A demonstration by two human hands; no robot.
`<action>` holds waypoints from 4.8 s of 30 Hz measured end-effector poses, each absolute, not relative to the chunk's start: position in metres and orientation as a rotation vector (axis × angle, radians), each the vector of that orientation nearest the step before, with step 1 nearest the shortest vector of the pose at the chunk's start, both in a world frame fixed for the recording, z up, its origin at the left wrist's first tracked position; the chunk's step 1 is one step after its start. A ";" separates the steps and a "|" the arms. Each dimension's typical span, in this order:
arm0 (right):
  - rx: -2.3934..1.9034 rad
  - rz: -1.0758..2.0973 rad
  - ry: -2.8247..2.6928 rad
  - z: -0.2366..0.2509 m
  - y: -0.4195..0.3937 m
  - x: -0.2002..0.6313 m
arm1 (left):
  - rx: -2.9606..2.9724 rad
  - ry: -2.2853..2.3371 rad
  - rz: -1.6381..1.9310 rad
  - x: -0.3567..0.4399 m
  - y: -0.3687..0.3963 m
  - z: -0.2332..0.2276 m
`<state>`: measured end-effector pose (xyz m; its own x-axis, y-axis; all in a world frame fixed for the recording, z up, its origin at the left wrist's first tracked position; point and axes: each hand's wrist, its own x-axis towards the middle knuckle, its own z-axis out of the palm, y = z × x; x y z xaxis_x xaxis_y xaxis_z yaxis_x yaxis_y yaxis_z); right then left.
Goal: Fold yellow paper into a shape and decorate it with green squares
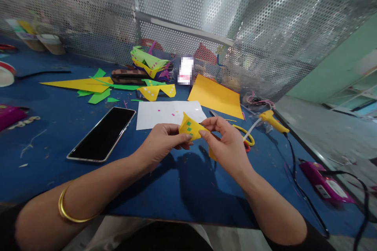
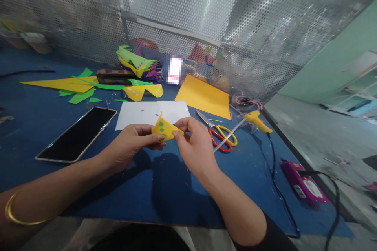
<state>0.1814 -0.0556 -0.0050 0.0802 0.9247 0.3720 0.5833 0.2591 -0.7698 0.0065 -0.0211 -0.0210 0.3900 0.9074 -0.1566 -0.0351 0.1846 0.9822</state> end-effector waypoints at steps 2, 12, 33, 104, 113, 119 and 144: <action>-1.431 0.470 -1.604 -0.005 -0.056 0.181 | 1.199 0.945 0.827 0.006 -0.021 -0.021; -1.417 0.478 -1.598 -0.004 -0.056 0.181 | 1.177 0.946 0.822 0.006 -0.021 -0.017; -1.445 0.502 -1.633 -0.008 -0.059 0.177 | 1.254 1.016 0.890 0.010 -0.026 -0.015; -1.401 0.477 -1.533 -0.008 -0.053 0.187 | 1.156 1.088 1.265 0.000 -0.013 -0.014; -1.382 0.501 -1.578 -0.007 -0.056 0.181 | 1.177 0.978 0.909 0.006 -0.020 -0.014; -1.417 0.500 -1.643 -0.014 -0.059 0.176 | 1.306 1.068 0.863 0.010 -0.020 -0.020; -1.391 0.500 -1.620 -0.010 -0.060 0.177 | 1.289 1.021 0.907 0.008 -0.022 -0.018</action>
<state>0.1766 -0.0595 -0.0096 0.0534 0.9269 0.3714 0.5562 0.2813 -0.7820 0.0080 -0.0222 -0.0177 0.3117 0.9462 -0.0867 0.0255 0.0829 0.9962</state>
